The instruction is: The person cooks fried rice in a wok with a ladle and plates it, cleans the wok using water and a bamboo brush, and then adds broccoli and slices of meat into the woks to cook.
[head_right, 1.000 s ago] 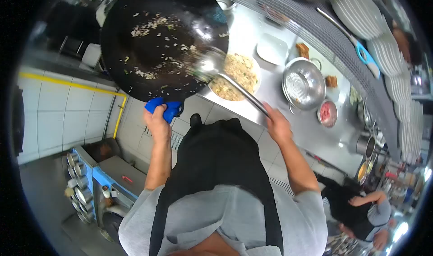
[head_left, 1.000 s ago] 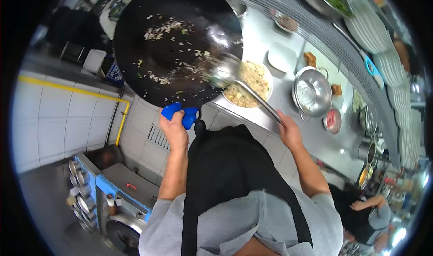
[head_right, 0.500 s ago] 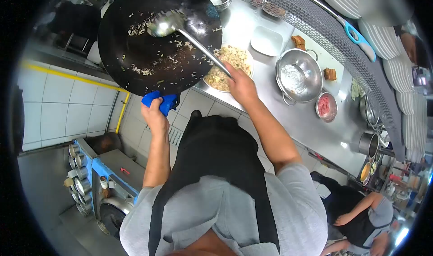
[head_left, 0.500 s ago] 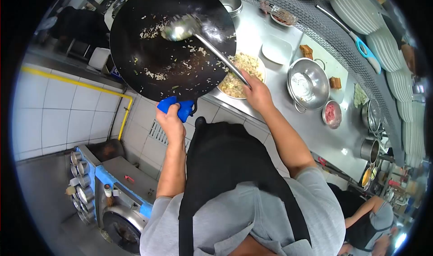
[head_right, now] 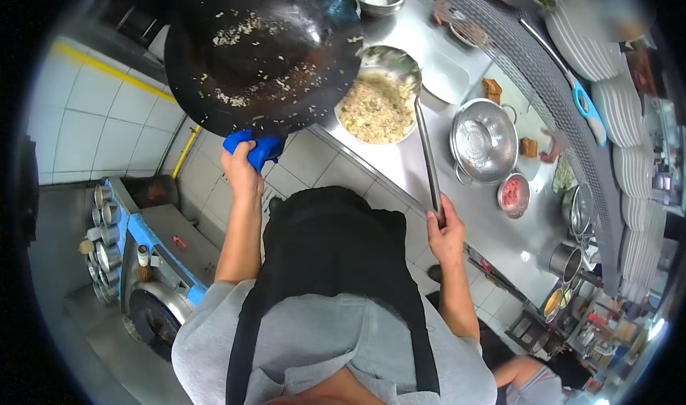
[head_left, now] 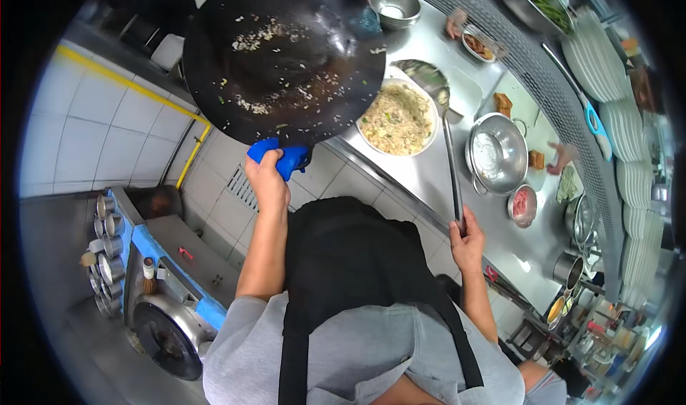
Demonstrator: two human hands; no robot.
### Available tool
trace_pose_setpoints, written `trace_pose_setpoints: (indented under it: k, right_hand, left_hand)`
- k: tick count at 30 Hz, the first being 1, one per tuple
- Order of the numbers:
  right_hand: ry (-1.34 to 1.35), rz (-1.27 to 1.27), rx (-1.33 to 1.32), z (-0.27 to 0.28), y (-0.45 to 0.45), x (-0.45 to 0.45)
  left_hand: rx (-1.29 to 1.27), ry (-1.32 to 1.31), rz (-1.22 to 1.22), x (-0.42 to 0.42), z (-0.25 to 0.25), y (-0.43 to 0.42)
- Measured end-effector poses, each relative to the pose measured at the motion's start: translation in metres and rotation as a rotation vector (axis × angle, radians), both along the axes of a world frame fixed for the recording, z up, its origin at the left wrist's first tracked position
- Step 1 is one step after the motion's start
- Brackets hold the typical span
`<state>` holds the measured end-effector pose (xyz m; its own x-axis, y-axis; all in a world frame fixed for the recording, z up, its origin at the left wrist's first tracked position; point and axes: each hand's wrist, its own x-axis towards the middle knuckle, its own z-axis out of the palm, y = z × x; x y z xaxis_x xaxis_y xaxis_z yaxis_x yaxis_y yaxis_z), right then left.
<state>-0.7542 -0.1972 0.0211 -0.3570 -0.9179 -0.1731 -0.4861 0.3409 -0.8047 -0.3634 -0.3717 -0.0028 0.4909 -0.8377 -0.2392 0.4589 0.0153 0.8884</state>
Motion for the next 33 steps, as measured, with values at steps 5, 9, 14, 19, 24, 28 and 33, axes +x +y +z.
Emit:
trace_pose_setpoints:
  k: [5, 9, 14, 19, 24, 28, 33]
  right_hand:
    - [-0.349, 0.208, 0.114, 0.028, -0.062, 0.087]
    - [-0.688, 0.672, 0.01, 0.057, -0.11, 0.192]
    - [-0.132, 0.91, 0.157, -0.035, -0.145, 0.254]
    - [-0.279, 1.146, 0.274, -0.046, -0.16, 0.338]
    - [-0.183, 1.547, 0.355, -0.024, -0.182, 0.465]
    - [-0.283, 1.815, 0.422, 0.003, -0.165, 0.582]
    - [-0.34, 2.163, 0.268, 0.016, -0.137, 0.753]
  left_hand:
    - [0.067, 0.161, -0.052, 0.069, 0.006, 0.039]
    - [0.083, 0.308, 0.031, 0.127, 0.021, 0.095]
    - [-0.028, 0.364, 0.203, 0.195, 0.024, 0.178]
    - [-0.022, 0.223, 0.567, 0.243, -0.002, 0.271]
    - [-0.062, 0.291, 0.95, 0.251, -0.015, 0.354]
    - [-0.049, 0.294, 1.313, 0.263, -0.023, 0.396]
    - [-0.036, 0.304, 1.581, 0.312, -0.059, 0.434]
